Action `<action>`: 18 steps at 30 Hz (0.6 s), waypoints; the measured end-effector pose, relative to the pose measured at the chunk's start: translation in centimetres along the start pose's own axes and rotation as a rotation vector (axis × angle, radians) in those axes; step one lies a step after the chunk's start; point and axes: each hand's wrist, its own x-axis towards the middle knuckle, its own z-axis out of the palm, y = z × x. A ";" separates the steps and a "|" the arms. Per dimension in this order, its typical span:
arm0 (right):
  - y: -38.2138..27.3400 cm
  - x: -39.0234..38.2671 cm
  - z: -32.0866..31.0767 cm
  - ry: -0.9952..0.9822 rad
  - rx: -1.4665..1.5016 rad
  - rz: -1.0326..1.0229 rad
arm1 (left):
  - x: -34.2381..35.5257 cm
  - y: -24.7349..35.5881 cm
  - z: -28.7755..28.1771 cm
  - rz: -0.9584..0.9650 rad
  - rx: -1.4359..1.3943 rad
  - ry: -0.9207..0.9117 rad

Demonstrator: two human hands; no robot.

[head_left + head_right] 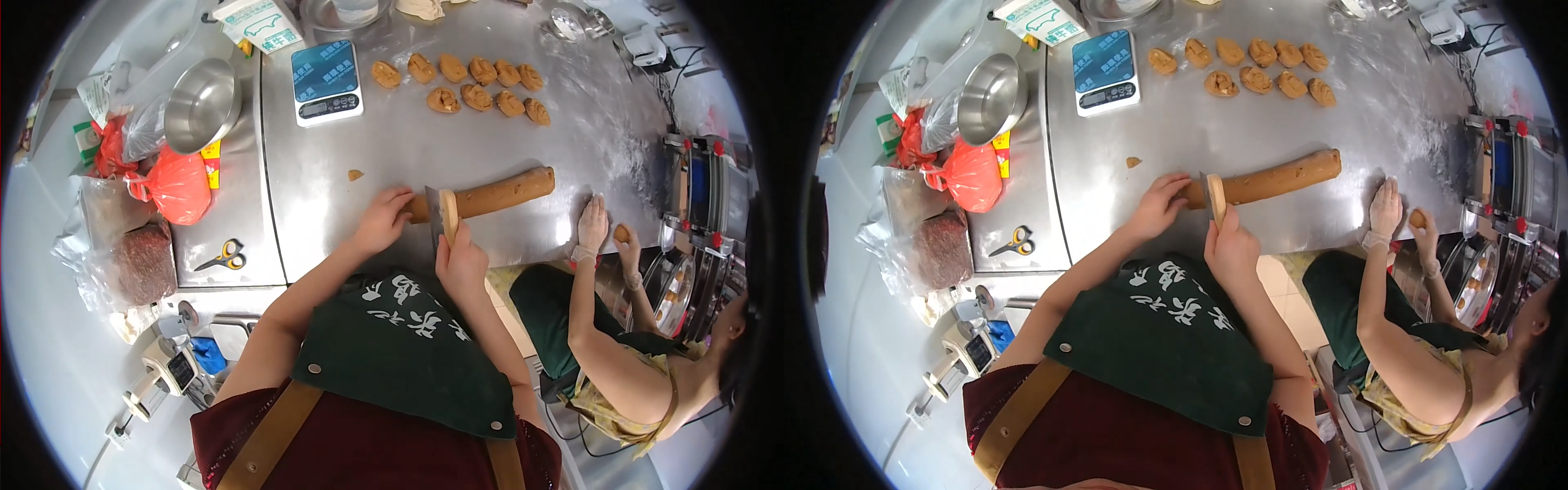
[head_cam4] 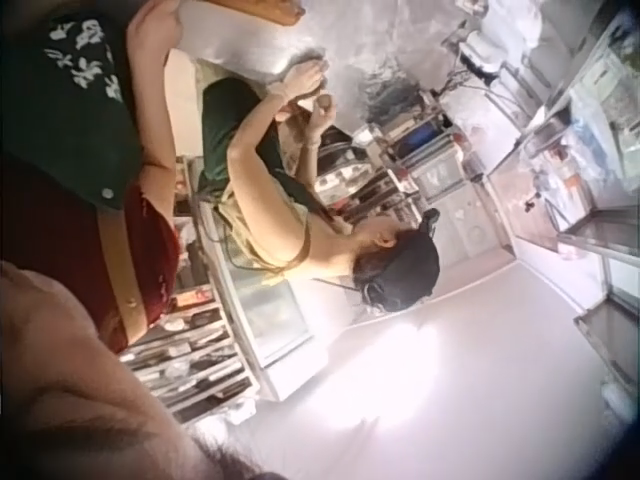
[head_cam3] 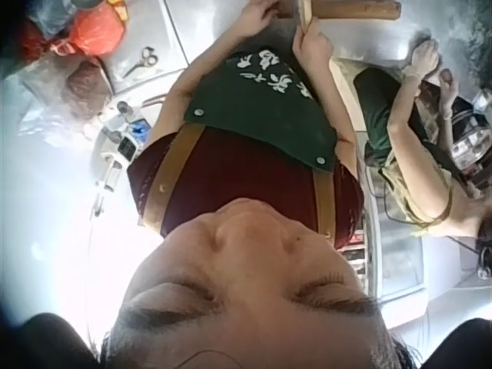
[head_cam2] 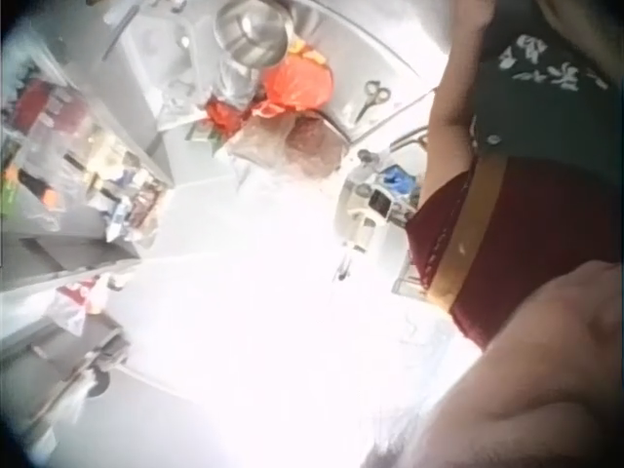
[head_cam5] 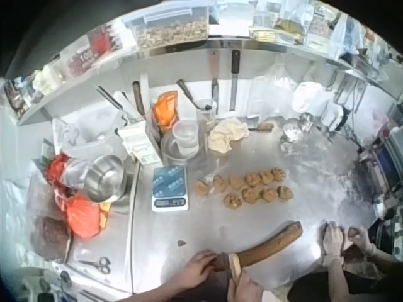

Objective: Cutting, weighing, and portioning dough on a stainless steel prep table using a bench scraper and digital scale.

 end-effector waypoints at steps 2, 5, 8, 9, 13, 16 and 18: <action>-0.3 0.0 0.3 -0.010 -0.045 0.010 | -0.2 0.3 0.1 0.014 -0.011 0.024; -0.7 0.4 0.9 0.000 -0.096 0.004 | -0.2 0.2 0.2 0.042 -0.010 0.059; -1.1 1.0 1.2 -0.026 -0.127 0.024 | 0.0 -0.3 0.4 0.072 -0.004 0.089; -1.4 1.4 1.2 -0.054 -0.143 0.056 | 0.0 -0.4 0.5 0.094 -0.001 0.107; -1.0 2.2 2.1 -0.086 -0.165 0.098 | -0.1 -0.1 0.7 0.051 -0.012 0.106; -0.5 2.4 2.9 -0.085 -0.219 0.083 | 0.1 0.2 0.7 0.050 0.047 0.131; -0.3 2.9 3.8 -0.078 -0.220 0.073 | 0.2 0.2 0.7 0.062 0.056 0.108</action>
